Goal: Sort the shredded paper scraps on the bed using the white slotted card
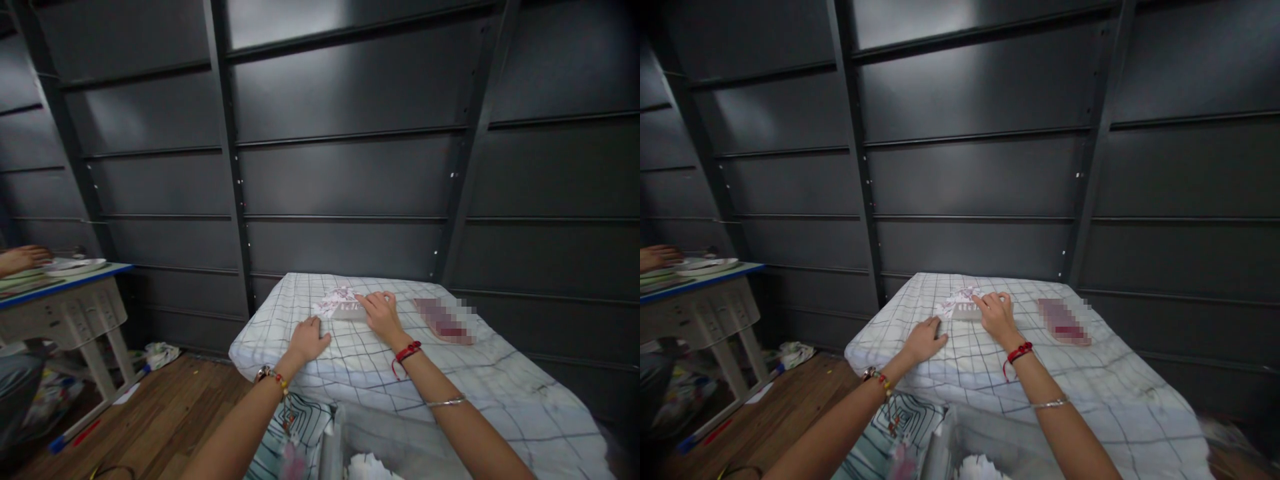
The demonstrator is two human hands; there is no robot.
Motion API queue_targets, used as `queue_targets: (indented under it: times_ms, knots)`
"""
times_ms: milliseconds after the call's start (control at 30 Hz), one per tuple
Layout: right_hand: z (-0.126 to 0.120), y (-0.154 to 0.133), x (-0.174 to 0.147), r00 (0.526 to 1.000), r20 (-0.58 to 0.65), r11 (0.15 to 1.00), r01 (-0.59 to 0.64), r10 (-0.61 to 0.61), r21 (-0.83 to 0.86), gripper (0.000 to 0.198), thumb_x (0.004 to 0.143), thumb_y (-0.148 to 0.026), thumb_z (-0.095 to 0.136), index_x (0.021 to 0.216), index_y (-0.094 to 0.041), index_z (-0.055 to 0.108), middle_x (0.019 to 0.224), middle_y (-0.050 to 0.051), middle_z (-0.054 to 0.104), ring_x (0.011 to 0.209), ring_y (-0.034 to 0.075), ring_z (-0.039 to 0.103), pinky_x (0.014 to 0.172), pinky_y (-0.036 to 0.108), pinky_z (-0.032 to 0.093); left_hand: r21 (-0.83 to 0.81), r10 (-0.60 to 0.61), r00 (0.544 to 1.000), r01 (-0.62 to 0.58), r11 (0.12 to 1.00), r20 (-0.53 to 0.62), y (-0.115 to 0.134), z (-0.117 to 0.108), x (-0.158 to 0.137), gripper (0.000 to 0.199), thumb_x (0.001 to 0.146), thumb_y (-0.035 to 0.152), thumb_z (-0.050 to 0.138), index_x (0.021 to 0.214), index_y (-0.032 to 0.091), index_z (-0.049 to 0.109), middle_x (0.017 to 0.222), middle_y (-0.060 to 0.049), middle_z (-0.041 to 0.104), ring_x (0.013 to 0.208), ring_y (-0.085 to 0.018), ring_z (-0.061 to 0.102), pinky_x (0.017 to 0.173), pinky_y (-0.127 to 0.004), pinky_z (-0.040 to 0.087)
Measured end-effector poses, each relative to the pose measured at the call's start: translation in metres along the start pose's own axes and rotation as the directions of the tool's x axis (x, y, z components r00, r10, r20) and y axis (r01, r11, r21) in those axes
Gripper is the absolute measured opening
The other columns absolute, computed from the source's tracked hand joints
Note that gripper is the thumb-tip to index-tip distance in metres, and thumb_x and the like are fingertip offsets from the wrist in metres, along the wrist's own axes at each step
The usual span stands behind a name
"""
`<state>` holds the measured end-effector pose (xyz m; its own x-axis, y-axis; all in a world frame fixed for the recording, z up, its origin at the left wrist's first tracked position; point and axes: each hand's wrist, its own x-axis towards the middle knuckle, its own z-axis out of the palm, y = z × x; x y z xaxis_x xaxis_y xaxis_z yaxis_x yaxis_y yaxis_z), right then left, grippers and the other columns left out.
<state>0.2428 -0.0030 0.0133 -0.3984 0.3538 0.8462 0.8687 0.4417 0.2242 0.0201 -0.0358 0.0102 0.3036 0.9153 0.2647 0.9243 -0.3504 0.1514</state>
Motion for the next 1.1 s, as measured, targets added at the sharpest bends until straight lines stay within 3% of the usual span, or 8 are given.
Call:
queue_targets:
  times_ms: [433, 733, 1100]
  knots:
    - [-0.004, -0.003, -0.001, 0.999, 0.008, 0.999, 0.039, -0.039, 0.002, 0.044, 0.073, 0.0, 0.043, 0.107, -0.019, 0.063, 0.082, 0.003, 0.061, 0.084, 0.016, 0.048, 0.085, 0.036, 0.025, -0.009, -0.011, 1.0, 0.011, 1.0, -0.009, 0.001, -0.002, -0.001, 0.039, 0.084, 0.034, 0.047, 0.114, 0.011, 0.055, 0.113, -0.012, 0.061, 0.104, -0.025, 0.056, 0.092, -0.031, 0.039]
    - [-0.008, 0.005, -0.003, 0.997, -0.037, 0.997, -0.075, 0.073, -0.03, 0.04, 0.076, -0.005, 0.044, 0.109, -0.018, 0.062, 0.08, 0.005, 0.06, 0.084, 0.018, 0.046, 0.083, 0.038, 0.023, -0.014, -0.007, 1.0, 0.006, 1.0, -0.009, 0.0, -0.004, -0.002, 0.035, 0.083, 0.033, 0.047, 0.11, 0.012, 0.056, 0.109, -0.011, 0.062, 0.101, -0.024, 0.057, 0.09, -0.031, 0.041]
    - [-0.012, 0.007, -0.002, 0.995, -0.055, 0.997, -0.08, 0.078, -0.02, 0.035, 0.075, -0.005, 0.043, 0.1, -0.019, 0.064, 0.079, 0.004, 0.06, 0.081, 0.017, 0.046, 0.083, 0.037, 0.023, -0.026, -0.01, 1.0, 0.01, 1.0, -0.008, 0.002, -0.006, -0.002, 0.035, 0.083, 0.033, 0.047, 0.11, 0.012, 0.056, 0.11, -0.011, 0.062, 0.102, -0.024, 0.057, 0.09, -0.031, 0.04]
